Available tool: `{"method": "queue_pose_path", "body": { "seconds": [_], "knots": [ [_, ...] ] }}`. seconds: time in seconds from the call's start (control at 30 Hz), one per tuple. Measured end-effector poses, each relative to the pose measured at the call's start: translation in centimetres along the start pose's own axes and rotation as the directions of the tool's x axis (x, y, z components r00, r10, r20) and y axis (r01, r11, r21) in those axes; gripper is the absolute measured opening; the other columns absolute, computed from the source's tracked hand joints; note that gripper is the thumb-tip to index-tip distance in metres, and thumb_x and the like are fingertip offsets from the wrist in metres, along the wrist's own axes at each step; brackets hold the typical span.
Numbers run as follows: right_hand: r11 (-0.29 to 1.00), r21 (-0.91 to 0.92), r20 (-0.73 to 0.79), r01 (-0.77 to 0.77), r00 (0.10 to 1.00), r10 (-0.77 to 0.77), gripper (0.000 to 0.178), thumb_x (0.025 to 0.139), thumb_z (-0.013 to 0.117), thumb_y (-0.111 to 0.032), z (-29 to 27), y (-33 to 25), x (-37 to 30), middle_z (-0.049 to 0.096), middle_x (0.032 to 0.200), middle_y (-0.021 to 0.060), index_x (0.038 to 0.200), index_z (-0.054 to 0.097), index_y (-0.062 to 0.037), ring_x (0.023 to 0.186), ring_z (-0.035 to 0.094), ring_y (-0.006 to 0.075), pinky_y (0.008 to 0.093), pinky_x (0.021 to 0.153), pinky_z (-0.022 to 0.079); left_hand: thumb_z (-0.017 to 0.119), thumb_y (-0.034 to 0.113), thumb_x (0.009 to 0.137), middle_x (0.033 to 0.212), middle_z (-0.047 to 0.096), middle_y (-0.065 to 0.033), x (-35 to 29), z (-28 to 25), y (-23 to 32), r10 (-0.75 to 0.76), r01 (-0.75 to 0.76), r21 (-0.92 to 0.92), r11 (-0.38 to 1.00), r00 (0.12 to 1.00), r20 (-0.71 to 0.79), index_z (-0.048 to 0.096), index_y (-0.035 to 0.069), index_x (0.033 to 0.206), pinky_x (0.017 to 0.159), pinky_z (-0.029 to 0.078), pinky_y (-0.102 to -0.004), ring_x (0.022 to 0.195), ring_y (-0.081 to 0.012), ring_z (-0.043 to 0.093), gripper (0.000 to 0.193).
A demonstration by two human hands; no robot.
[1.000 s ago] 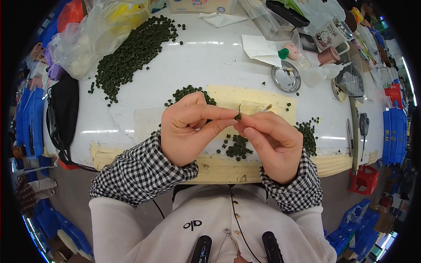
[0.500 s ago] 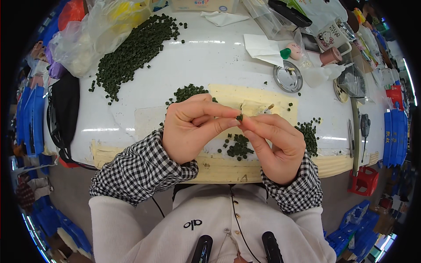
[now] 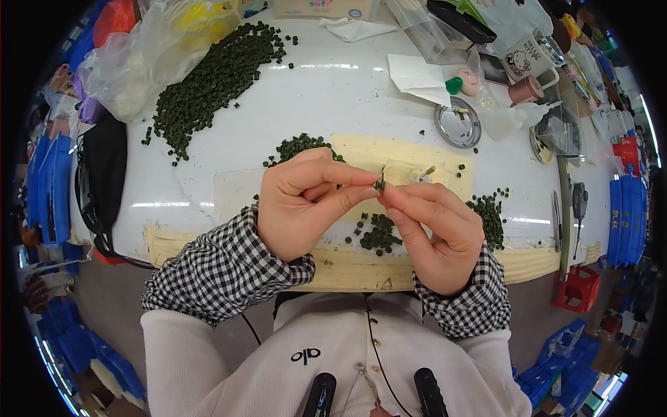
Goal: Assembling small green plastic components onto a white base part manually.
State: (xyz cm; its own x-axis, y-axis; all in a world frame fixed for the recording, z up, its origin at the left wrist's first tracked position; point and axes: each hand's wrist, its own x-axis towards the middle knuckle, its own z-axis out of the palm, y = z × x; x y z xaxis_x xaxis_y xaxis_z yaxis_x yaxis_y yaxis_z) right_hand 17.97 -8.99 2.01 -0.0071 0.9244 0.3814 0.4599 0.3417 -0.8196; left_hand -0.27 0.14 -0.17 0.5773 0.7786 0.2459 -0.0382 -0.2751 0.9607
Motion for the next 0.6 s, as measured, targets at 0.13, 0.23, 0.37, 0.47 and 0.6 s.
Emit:
{"method": "queue_pose_path", "body": {
  "seconds": [0.13, 0.23, 0.37, 0.47, 0.6],
  "knots": [
    [1.000, 0.000, -0.010, 0.009, 1.000, -0.009, 0.030, 0.082, 0.066, 0.006, 0.1, 0.2, -0.1, 0.066, 0.099, 0.0120, 0.112, 0.067, -0.0006, 0.080, 0.065, 0.0163, 0.0236, 0.068, 0.053, 0.073, 0.000, 0.078, 0.065, 0.036, 0.0056, 0.0, 0.0, 0.1, 0.030, -0.030, 0.034, 0.999, 1.000, -0.002, 0.073, 0.007, 0.100, 0.053, 0.026, -0.0206, 0.057, -0.0036, 0.032, 0.023],
    [1.000, 0.000, 0.002, 0.018, 1.000, -0.018, 0.030, 0.082, 0.066, 0.006, 0.0, 0.2, 0.0, 0.066, 0.098, 0.0120, 0.112, 0.067, -0.0007, 0.080, 0.065, 0.0164, 0.0235, 0.069, 0.053, 0.075, -0.004, 0.075, 0.062, 0.037, 0.0061, 0.0, 0.0, 0.3, 0.048, -0.047, 0.074, 0.996, 0.999, -0.021, 0.073, 0.005, 0.096, 0.053, 0.027, -0.0214, 0.058, -0.0053, 0.032, 0.022],
    [0.999, 0.045, 0.020, -0.005, 1.000, 0.004, 0.030, 0.082, 0.065, 0.007, -0.1, 0.2, 0.0, 0.066, 0.099, 0.0120, 0.111, 0.068, -0.0014, 0.080, 0.065, 0.0163, 0.0236, 0.070, 0.053, 0.075, -0.004, 0.075, 0.061, 0.042, 0.0040, 0.0, -0.1, 0.4, 0.113, -0.111, 0.137, 0.984, 0.994, -0.002, 0.073, 0.005, 0.097, 0.052, 0.027, -0.0221, 0.057, -0.0067, 0.034, 0.024],
    [0.982, 0.175, 0.047, -0.066, 0.997, 0.059, 0.029, 0.082, 0.065, 0.007, -0.1, 0.7, -0.1, 0.067, 0.099, 0.0119, 0.110, 0.068, -0.0017, 0.081, 0.065, 0.0160, 0.0236, 0.070, 0.052, 0.074, -0.004, 0.075, 0.061, 0.045, 0.0027, -0.1, -0.2, 0.6, 0.188, -0.187, 0.199, 0.962, 0.982, 0.012, 0.073, 0.005, 0.097, 0.051, 0.028, -0.0228, 0.057, -0.0076, 0.036, 0.023],
    [0.987, 0.155, 0.059, -0.028, 0.998, 0.019, 0.029, 0.082, 0.065, 0.007, -0.2, 0.9, -0.1, 0.067, 0.099, 0.0121, 0.110, 0.068, -0.0015, 0.082, 0.066, 0.0168, 0.0238, 0.070, 0.054, 0.074, -0.003, 0.076, 0.061, 0.047, 0.0016, 0.0, -0.4, 0.8, 0.217, -0.219, 0.237, 0.947, 0.976, 0.036, 0.073, 0.006, 0.096, 0.051, 0.028, -0.0236, 0.056, -0.0086, 0.038, 0.023]
  ]
}}
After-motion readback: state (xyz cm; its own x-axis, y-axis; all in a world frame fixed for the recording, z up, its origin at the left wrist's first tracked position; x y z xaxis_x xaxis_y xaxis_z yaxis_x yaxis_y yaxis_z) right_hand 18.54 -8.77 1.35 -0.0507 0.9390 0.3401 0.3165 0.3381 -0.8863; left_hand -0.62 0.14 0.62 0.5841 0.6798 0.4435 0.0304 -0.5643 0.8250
